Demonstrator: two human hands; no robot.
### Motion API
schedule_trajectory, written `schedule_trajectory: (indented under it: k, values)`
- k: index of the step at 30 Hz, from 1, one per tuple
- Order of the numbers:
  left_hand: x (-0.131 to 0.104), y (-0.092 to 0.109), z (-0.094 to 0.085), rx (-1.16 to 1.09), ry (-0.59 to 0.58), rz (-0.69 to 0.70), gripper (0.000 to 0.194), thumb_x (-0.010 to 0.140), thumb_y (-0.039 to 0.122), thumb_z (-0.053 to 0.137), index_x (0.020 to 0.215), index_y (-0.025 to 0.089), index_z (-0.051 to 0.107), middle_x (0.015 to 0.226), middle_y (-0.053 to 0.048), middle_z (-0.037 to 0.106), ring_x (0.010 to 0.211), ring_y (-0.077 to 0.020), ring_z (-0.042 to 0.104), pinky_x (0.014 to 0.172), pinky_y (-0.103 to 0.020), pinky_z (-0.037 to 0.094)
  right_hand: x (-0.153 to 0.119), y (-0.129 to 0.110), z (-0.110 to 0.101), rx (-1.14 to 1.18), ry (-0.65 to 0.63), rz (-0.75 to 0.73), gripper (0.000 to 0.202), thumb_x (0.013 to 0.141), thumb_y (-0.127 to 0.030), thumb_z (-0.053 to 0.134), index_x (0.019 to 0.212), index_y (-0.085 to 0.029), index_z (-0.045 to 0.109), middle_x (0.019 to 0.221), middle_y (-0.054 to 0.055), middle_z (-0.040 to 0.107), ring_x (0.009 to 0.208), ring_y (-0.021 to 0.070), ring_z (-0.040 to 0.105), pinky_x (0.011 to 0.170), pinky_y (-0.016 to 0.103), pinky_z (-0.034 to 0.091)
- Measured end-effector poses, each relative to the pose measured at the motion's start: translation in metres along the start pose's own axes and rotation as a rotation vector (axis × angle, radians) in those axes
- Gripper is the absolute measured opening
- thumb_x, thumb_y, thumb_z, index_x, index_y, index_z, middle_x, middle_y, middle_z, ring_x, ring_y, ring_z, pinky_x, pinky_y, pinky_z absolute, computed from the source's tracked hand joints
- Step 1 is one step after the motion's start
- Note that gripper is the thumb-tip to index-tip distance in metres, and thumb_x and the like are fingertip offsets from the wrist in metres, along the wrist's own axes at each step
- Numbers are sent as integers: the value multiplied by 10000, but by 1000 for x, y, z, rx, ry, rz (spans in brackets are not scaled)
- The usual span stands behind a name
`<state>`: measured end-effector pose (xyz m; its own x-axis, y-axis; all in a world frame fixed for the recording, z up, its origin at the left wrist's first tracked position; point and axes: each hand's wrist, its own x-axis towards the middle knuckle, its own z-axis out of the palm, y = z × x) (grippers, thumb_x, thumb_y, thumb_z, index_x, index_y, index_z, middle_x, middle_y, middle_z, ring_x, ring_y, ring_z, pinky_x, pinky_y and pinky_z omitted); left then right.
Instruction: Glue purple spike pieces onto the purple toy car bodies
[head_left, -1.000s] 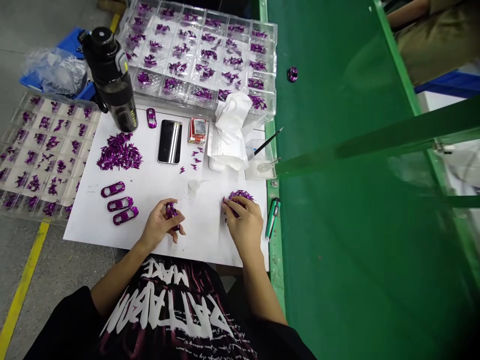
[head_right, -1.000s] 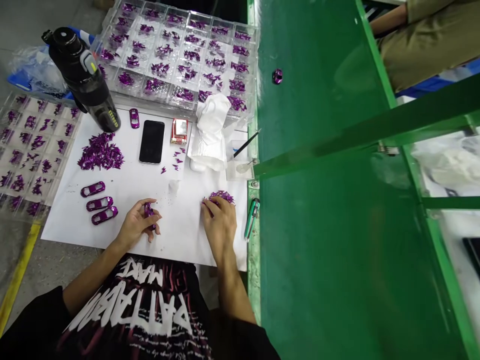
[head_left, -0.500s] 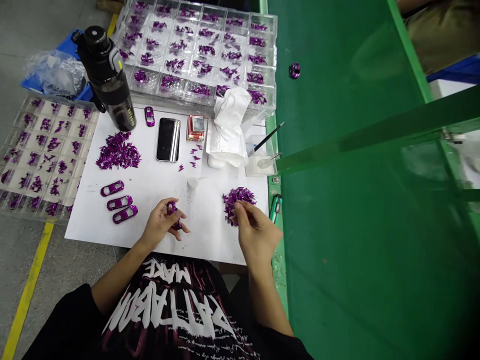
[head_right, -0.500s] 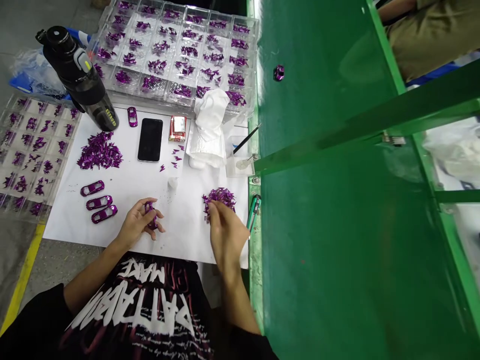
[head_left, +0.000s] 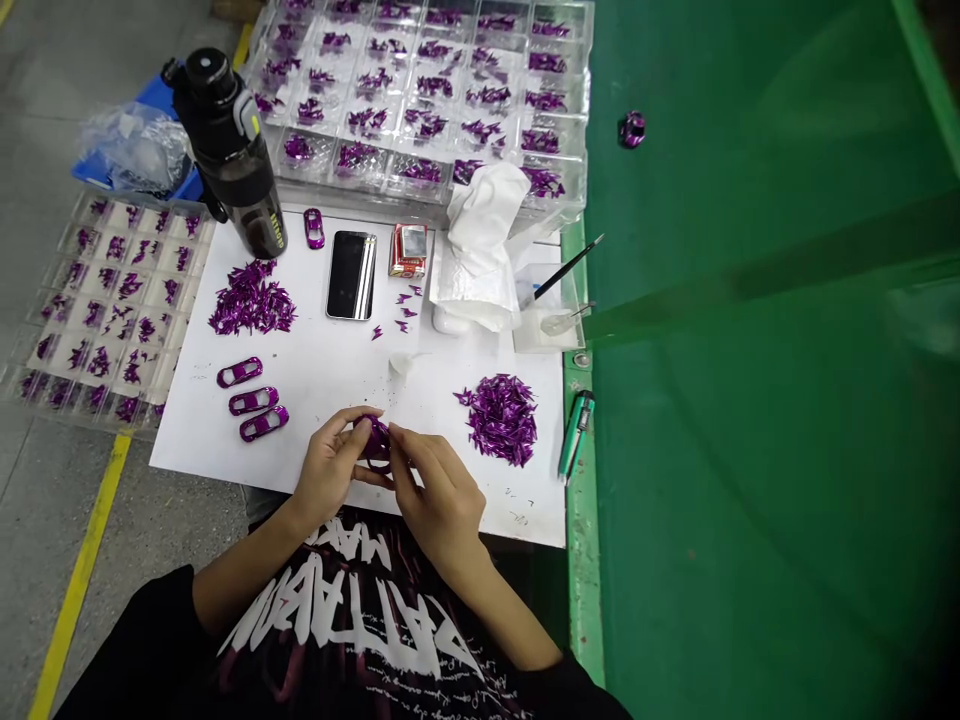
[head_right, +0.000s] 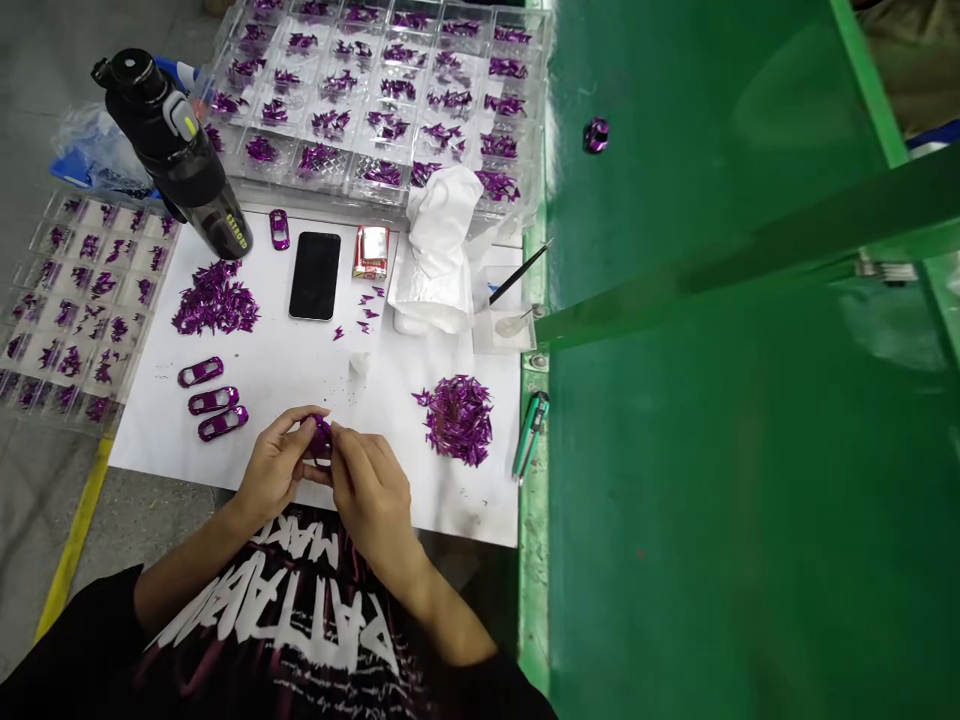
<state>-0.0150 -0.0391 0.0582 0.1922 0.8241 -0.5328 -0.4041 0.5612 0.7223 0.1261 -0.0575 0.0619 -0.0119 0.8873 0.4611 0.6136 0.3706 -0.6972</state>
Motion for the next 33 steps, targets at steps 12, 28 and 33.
schedule_trajectory:
  k: [12, 28, 33]
  values:
    - [2, 4, 2, -20, 104, -29, 416, 789, 501, 848, 1018, 171, 743, 762, -22, 706, 660, -183, 701, 496, -283, 627, -2, 6, 4, 37, -70, -51, 546, 968, -43, 571, 1443, -310, 606, 1094, 67, 797, 868, 217, 722, 725, 373, 653]
    - [-21, -15, -4, 16, 380, 225, 226, 835, 391, 829, 936, 188, 823, 969, -67, 804, 924, -227, 756, 841, -330, 639, -17, -24, 39, -139, -129, 54, 232, 958, -184, 626, 1187, -203, 662, 1081, 137, 766, 902, 279, 687, 740, 449, 614]
    - [-59, -21, -23, 281, 446, 336, 216, 904, 396, 765, 1038, 244, 842, 949, -53, 814, 729, -213, 754, 717, -350, 665, -29, -39, 45, 95, -226, 94, 199, 925, -103, 573, 1044, -243, 650, 997, 92, 764, 886, 245, 697, 715, 399, 626]
